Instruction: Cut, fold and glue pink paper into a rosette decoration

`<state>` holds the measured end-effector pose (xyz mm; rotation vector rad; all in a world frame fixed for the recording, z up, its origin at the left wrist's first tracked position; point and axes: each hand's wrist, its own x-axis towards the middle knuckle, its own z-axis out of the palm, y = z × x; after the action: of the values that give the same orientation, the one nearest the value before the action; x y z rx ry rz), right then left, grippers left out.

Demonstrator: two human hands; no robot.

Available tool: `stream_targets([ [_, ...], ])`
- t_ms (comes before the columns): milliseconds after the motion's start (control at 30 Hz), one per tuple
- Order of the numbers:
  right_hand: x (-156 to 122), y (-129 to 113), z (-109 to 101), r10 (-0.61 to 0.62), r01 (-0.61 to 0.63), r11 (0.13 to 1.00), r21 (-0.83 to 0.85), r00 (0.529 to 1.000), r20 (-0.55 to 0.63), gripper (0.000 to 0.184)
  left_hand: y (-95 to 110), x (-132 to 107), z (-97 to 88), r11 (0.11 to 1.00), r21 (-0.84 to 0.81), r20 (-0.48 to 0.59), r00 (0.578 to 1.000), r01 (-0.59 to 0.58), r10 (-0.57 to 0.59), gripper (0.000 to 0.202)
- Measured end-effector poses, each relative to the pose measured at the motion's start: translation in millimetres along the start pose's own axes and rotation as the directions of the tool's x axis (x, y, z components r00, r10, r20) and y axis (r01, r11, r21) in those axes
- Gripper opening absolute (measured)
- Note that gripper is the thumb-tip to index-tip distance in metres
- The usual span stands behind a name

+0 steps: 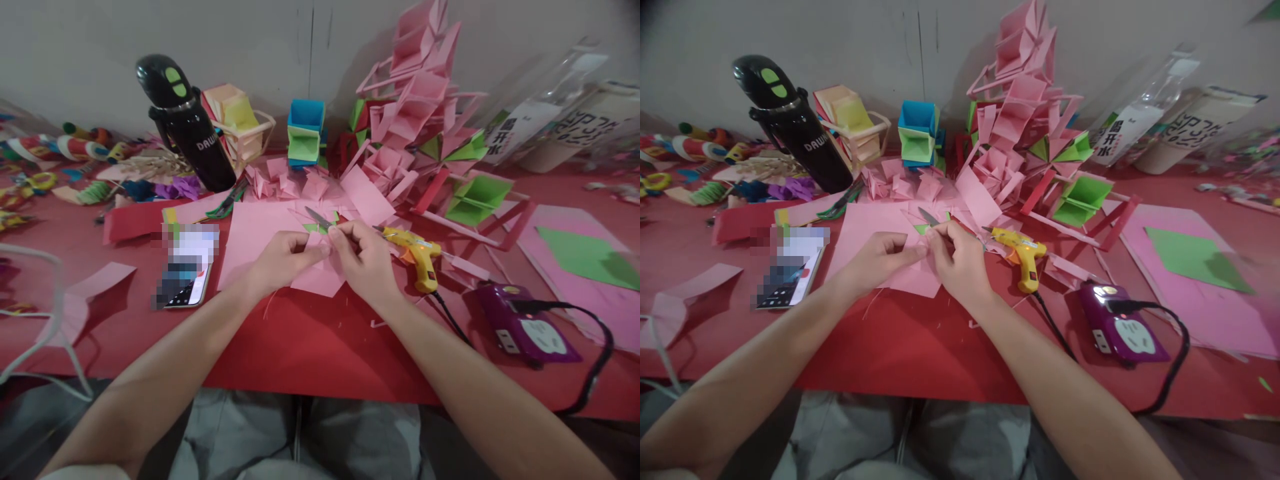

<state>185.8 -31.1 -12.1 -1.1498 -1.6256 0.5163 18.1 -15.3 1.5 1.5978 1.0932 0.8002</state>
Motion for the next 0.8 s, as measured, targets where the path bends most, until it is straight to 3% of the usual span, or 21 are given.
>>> stream_targets([
  [233,0.2,-1.9,-1.8,-0.016,0.016,0.999,-0.028,1.000,-0.005,0.020,7.3,-1.7,-0.8,0.998,-0.061,0.011,1.000,0.029,-0.028,0.045],
  [500,-1.6,0.5,0.8,-0.010,0.011,1.000,-0.016,0.999,0.043,0.021,0.1,2.0,-2.0,1.000,0.019,-0.039,0.999,-0.024,0.024,0.050],
  [700,-0.9,-0.5,-2.9,0.042,-0.042,0.999,0.006,0.999,0.001,0.022,3.5,0.9,-8.6,0.998,0.059,-0.042,0.999,-0.027,0.030,0.054],
  [800,0.8,-0.1,-5.2,0.057,-0.057,0.998,-0.003,0.998,-0.015,0.021,1.0,1.2,-12.3,0.996,0.093,-0.103,0.994,-0.014,0.024,0.057],
])
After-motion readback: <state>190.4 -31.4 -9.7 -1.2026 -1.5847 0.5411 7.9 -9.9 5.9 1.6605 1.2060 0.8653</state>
